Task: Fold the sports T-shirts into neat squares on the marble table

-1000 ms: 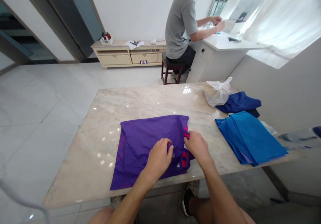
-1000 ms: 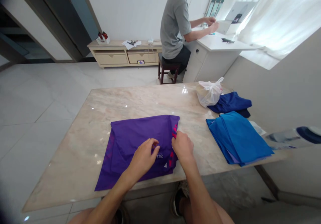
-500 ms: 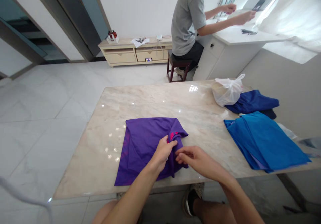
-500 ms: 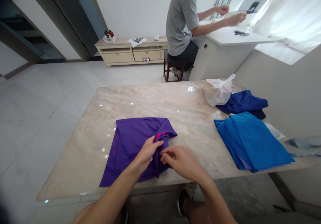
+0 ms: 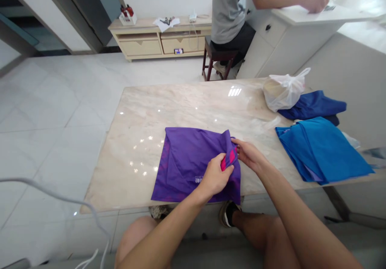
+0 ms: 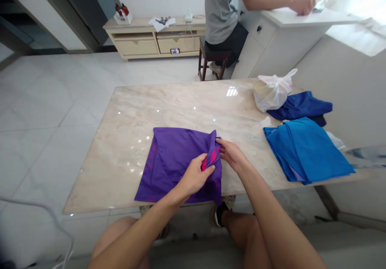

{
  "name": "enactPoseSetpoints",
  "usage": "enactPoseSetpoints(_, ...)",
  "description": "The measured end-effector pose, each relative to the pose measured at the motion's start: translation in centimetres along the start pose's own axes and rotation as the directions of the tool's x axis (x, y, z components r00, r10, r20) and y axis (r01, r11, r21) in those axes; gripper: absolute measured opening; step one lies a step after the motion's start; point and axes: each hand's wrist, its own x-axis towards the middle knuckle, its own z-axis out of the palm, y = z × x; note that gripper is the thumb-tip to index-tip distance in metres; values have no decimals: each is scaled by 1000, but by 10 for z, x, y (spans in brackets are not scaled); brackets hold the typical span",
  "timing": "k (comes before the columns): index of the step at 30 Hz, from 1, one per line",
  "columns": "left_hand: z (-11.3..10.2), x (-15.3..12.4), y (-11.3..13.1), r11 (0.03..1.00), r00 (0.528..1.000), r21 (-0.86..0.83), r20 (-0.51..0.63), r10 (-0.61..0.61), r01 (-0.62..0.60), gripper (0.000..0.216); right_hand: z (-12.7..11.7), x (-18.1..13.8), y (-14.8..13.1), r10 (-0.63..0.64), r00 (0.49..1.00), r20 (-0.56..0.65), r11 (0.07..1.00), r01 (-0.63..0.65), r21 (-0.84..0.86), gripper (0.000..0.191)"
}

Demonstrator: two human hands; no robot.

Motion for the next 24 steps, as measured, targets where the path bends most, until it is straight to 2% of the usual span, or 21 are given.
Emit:
enactPoseSetpoints(2, -2, -6, 1, 998, 1000, 64, -12, 0, 0, 3, 6, 8, -4, -84, 987, -136, 987, 101, 122, 21)
enactPoseSetpoints(4, -9, -13, -1, 991, 998, 132, -54, -12, 20, 7, 16, 12, -8, -159, 951, -266, 962, 209, 174, 33)
enactPoseSetpoints(7, -29, -22, -6, 980, 993, 186, -112, -49, 69, 15, 38, 15, -17, -272, 891, -363, 940, 327, 101, 51)
enactPoseSetpoints(10, -54, -36, -15, 972, 983, 202, -161, -91, 123, 13, 68, 15, -23, -416, 828, -375, 905, 418, -82, 52)
enactPoseSetpoints(13, -83, -53, -24, 947, 969, 275, -224, -105, 166, 29, 104, 11, -27, -523, 784, -335, 852, 493, -176, 50)
enactPoseSetpoints(15, -102, -61, -29, 893, 956, 397, -276, -103, 211, 44, 127, 6, -27, -533, 807, -255, 842, 536, -63, 48)
enactPoseSetpoints(17, -120, -64, -34, 823, 937, 498, -329, -114, 275, 52, 144, -2, -27, -515, 849, -120, 847, 526, 81, 47)
enactPoseSetpoints(18, -129, -64, -36, 794, 931, 527, -343, -129, 304, 55, 148, -6, -26, -505, 862, -50, 856, 507, 97, 44)
enactPoseSetpoints(19, -136, -64, -40, 769, 925, 548, -349, -149, 330, 57, 150, -11, -25, -497, 868, 6, 867, 496, 53, 39)
enactPoseSetpoints(21, -145, -60, -47, 728, 921, 580, -340, -192, 366, 60, 145, -22, -21, -496, 867, 57, 850, 497, -173, 25)
enactPoseSetpoints(24, -151, -54, -57, 704, 922, 603, -319, -219, 376, 57, 126, -34, -15, -498, 866, 49, 719, 444, -534, 16)
